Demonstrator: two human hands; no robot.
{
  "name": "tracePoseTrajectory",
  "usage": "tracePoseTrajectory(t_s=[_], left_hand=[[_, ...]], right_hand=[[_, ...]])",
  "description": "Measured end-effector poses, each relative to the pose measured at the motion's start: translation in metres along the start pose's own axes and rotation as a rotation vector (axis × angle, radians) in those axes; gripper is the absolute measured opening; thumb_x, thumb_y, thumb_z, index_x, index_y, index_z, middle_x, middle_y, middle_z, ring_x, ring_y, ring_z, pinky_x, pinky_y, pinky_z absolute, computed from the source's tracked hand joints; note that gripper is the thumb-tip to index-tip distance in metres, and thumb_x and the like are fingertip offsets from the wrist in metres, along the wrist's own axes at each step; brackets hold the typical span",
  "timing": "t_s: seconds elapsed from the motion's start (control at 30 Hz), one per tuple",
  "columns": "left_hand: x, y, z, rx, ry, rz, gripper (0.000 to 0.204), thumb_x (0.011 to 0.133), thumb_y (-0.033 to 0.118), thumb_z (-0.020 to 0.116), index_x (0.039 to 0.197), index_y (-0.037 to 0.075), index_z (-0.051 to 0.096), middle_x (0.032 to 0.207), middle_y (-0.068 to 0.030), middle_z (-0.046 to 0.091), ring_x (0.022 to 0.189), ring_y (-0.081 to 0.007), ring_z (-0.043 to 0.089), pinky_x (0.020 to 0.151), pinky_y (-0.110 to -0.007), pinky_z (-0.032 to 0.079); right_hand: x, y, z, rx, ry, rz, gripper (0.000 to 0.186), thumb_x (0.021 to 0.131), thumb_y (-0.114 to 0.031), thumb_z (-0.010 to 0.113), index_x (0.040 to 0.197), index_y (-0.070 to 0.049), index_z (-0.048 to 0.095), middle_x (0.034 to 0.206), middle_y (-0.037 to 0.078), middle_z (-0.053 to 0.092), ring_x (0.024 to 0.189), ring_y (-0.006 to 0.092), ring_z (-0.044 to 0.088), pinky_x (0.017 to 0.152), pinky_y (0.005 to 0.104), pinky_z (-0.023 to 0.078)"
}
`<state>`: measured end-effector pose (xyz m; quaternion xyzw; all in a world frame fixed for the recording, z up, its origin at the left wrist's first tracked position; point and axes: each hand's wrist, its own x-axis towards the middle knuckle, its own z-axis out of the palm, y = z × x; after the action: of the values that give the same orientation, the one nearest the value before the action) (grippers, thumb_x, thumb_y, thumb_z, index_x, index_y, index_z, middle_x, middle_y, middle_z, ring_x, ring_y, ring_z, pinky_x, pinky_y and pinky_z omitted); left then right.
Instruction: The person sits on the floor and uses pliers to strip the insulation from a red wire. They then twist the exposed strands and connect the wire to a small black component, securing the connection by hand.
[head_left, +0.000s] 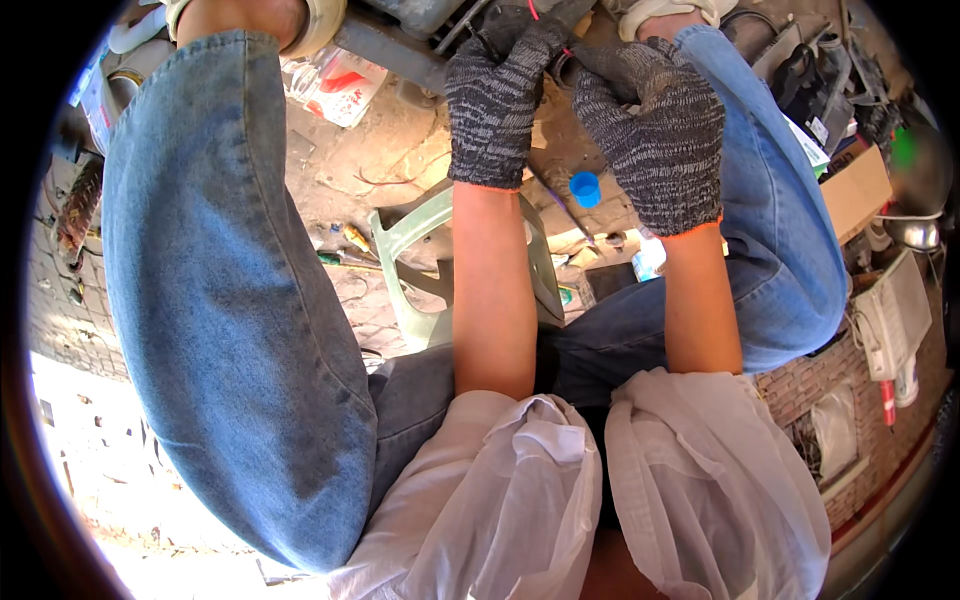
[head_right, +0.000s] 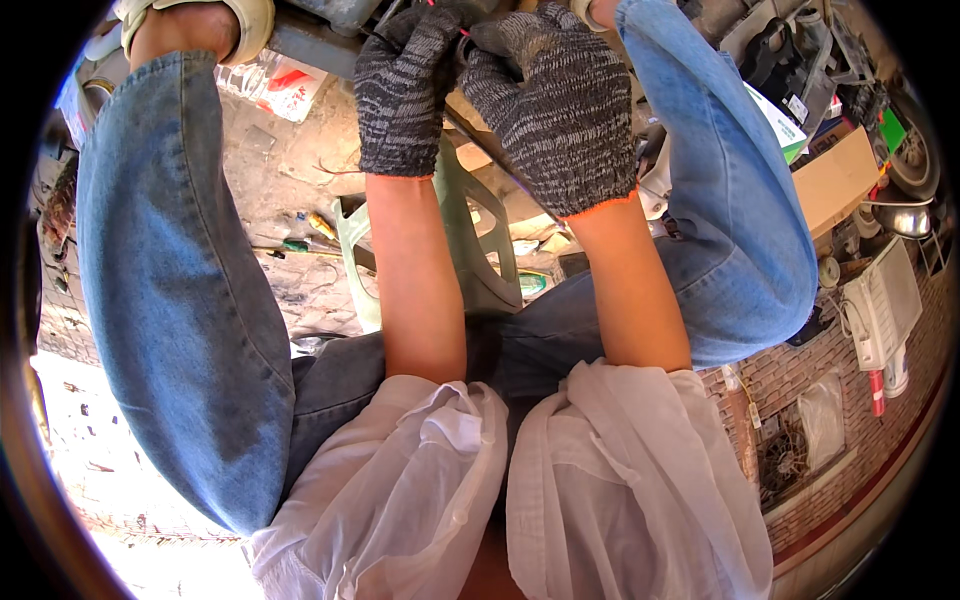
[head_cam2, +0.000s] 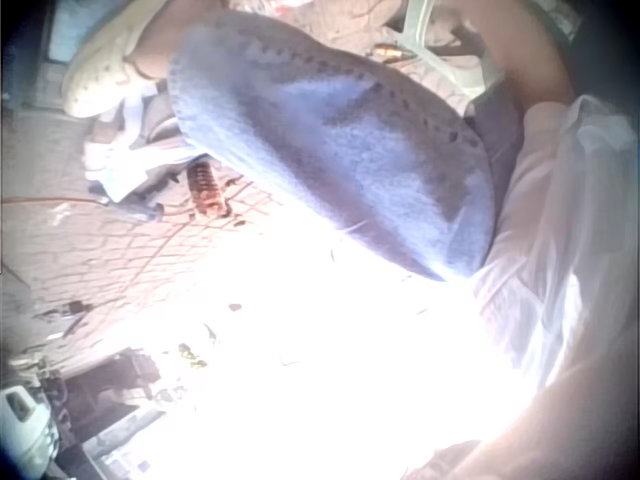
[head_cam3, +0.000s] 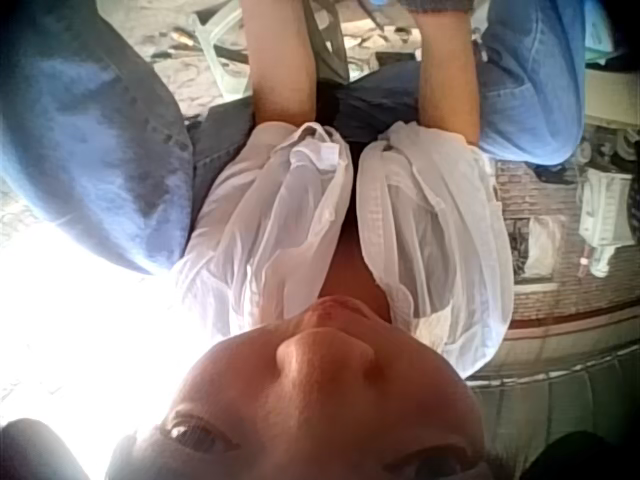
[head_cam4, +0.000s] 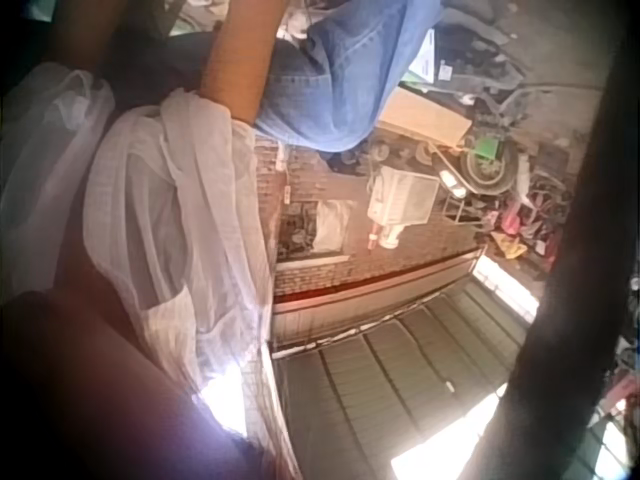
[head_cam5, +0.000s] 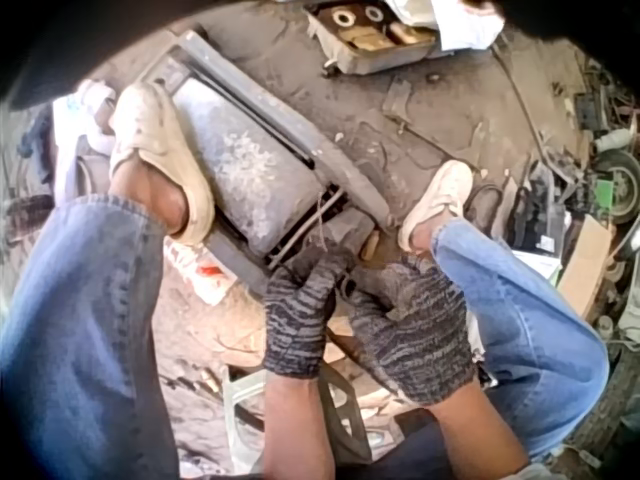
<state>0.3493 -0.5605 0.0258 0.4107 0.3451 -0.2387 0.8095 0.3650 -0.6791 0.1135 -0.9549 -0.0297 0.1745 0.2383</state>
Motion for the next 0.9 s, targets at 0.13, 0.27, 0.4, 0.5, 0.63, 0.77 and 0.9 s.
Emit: tracePoseTrajectory(t_s=[0.13,0.27,0.4,0.5,0.63,0.77,0.9], left_hand=[[0.002,0.0,-0.004,0.036,-0.009,-0.016,0.022,0.087,0.019,0.069,0.1,0.001,0.069,0.088,-0.0005,0.068,0.073,-0.0068,0.056,0.063,-0.02,0.042],[0.002,0.001,-0.007,0.064,-0.025,-0.063,0.022,0.087,0.019,0.068,0.1,0.002,0.069,0.088,-0.0001,0.067,0.073,-0.0068,0.055,0.064,-0.02,0.042],[0.0,0.003,-0.002,0.025,-0.03,-0.028,0.022,0.087,0.019,0.068,0.1,0.002,0.069,0.087,0.0011,0.067,0.071,-0.0061,0.054,0.061,-0.02,0.04],[0.001,0.001,-0.004,0.022,-0.045,-0.011,0.022,0.087,0.02,0.068,0.099,0.001,0.069,0.086,0.0011,0.067,0.07,-0.0064,0.054,0.06,-0.02,0.04],[0.003,0.001,-0.009,0.06,-0.037,-0.085,0.021,0.087,0.02,0.067,0.098,0.002,0.069,0.084,0.0015,0.066,0.068,-0.0061,0.053,0.057,-0.02,0.038],[0.002,0.003,0.0,0.008,0.011,-0.031,0.019,0.088,0.021,0.067,0.094,0.003,0.069,0.078,0.0025,0.064,0.062,-0.0046,0.049,0.053,-0.019,0.034],[0.003,0.001,-0.005,0.014,0.0,-0.055,0.018,0.088,0.021,0.066,0.091,0.003,0.069,0.077,0.001,0.064,0.062,-0.0064,0.051,0.055,-0.02,0.037]], right_hand=[[0.0,-0.002,-0.002,-0.065,0.001,-0.048,0.017,0.081,-0.016,0.067,0.094,-0.005,0.07,0.087,0.011,0.069,0.079,0.0287,0.066,0.073,0.0364,0.051],[0.0,0.006,0.005,-0.028,0.04,-0.085,0.018,0.08,-0.017,0.067,0.093,-0.004,0.07,0.086,0.011,0.069,0.079,0.0285,0.066,0.073,0.0368,0.052],[-0.003,0.005,0.005,-0.051,-0.007,-0.011,0.018,0.08,-0.017,0.067,0.093,-0.004,0.07,0.086,0.011,0.069,0.078,0.0285,0.066,0.072,0.0372,0.051],[0.001,0.0,0.003,0.013,-0.006,0.033,0.018,0.081,-0.017,0.067,0.091,-0.003,0.069,0.086,0.011,0.069,0.08,0.0283,0.066,0.072,0.0375,0.051],[0.003,0.004,0.002,-0.075,0.013,-0.089,0.018,0.08,-0.019,0.068,0.092,-0.005,0.069,0.088,0.011,0.069,0.083,0.0291,0.065,0.074,0.0386,0.051],[-0.004,0.008,0.009,-0.234,0.061,-0.154,0.018,0.079,-0.018,0.069,0.093,-0.007,0.069,0.091,0.011,0.068,0.083,0.0296,0.064,0.074,0.0396,0.051],[-0.002,0.005,0.005,-0.147,0.031,-0.133,0.017,0.079,-0.015,0.07,0.094,-0.006,0.069,0.088,0.011,0.068,0.081,0.0279,0.065,0.072,0.0385,0.051]])
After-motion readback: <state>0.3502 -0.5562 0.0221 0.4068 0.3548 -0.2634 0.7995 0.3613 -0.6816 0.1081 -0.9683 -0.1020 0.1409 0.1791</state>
